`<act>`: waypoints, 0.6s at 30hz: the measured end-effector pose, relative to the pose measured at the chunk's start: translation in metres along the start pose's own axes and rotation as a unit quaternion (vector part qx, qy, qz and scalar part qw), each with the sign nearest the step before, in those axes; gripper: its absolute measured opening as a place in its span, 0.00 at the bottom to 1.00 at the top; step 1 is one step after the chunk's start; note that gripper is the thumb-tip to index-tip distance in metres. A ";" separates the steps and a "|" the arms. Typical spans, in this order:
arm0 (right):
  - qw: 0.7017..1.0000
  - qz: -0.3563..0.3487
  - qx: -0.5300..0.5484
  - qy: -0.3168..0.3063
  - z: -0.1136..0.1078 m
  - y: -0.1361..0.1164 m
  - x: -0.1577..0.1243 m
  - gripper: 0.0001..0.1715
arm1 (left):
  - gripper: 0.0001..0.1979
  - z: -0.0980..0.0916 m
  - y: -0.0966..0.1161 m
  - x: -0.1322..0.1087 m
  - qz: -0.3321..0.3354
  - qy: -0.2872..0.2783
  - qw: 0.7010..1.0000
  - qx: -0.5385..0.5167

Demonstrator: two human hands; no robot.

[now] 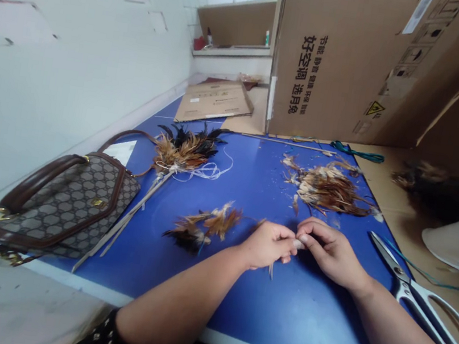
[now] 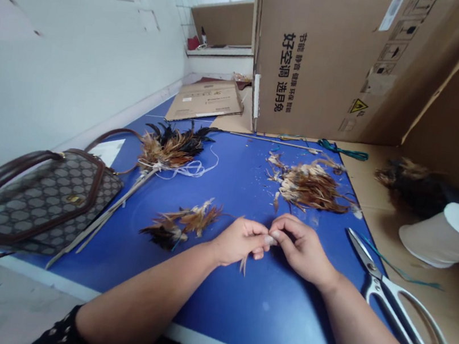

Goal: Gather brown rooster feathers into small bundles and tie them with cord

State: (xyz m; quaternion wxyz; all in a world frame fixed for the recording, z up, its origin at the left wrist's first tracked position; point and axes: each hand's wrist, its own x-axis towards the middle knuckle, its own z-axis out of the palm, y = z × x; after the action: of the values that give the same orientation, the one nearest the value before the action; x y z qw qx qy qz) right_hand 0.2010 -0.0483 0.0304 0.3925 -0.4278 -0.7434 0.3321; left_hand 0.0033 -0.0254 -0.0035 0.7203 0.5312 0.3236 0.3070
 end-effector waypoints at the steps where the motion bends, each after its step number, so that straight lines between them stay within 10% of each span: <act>1: 1.000 0.000 -0.018 0.024 0.002 0.001 0.002 0.16 | 0.23 0.000 0.000 0.001 0.007 0.018 1.000 0.010; 5: 0.967 0.032 -0.198 0.160 0.006 0.012 0.019 0.16 | 0.24 0.001 0.000 0.009 0.046 0.121 0.990 -0.047; 9: 0.915 0.103 -0.366 0.138 0.012 0.030 0.042 0.15 | 0.23 -0.002 0.001 0.016 0.081 0.201 0.971 -0.104; 18: 0.941 0.043 -0.306 0.142 0.023 0.029 0.043 0.11 | 0.26 -0.002 0.006 0.020 0.070 0.250 0.940 -0.220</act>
State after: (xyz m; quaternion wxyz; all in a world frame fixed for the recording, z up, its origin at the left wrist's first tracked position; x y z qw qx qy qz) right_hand 0.1781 -0.0015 0.0088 0.3294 -0.6013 -0.7268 0.0413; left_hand 0.0137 -0.0070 -0.0014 0.6918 0.2865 0.3799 0.5432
